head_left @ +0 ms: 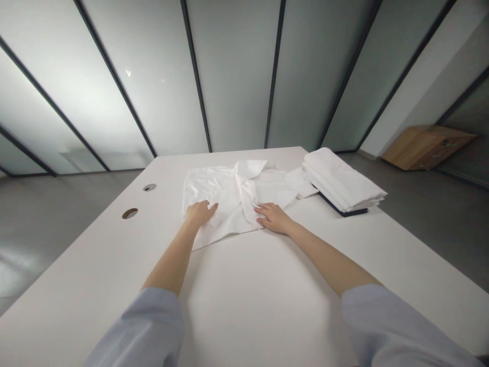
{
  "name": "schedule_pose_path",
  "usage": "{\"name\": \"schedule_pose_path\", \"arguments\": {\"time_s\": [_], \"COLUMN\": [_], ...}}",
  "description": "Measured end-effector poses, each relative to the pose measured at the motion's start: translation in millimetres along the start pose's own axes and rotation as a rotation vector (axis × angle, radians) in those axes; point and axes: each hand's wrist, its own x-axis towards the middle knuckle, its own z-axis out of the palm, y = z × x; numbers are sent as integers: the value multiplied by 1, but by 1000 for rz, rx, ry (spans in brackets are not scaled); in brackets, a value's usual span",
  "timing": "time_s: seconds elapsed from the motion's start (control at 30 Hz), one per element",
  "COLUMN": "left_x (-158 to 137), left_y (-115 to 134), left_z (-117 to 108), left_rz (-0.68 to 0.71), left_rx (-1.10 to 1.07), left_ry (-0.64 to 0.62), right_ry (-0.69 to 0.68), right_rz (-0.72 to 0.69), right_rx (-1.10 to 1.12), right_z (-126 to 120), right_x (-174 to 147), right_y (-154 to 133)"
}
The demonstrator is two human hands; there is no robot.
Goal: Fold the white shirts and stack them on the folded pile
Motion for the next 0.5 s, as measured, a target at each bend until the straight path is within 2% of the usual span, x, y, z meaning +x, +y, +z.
{"name": "schedule_pose_path", "arguments": {"time_s": [0.1,0.17,0.23,0.33,0.43,0.5], "left_x": [-2,-2,-2,0,-1,-1], "left_y": [3,4,4,4,4,4], "left_z": [17,28,33,33,31,30], "left_rz": [209,276,249,160,34,-54], "left_rx": [62,72,67,73,86,90], "left_ry": [76,6,-77,-90,-60,-16], "right_ry": [-18,-10,-1,39,196,346], "right_rz": [-12,-6,27,182,403,454], "right_rx": [23,26,-9,-102,-135,-108], "right_z": [-2,-4,-3,0,2,1], "right_x": [0,-1,0,0,-2,-3], "right_y": [6,11,16,29,46,54]}}
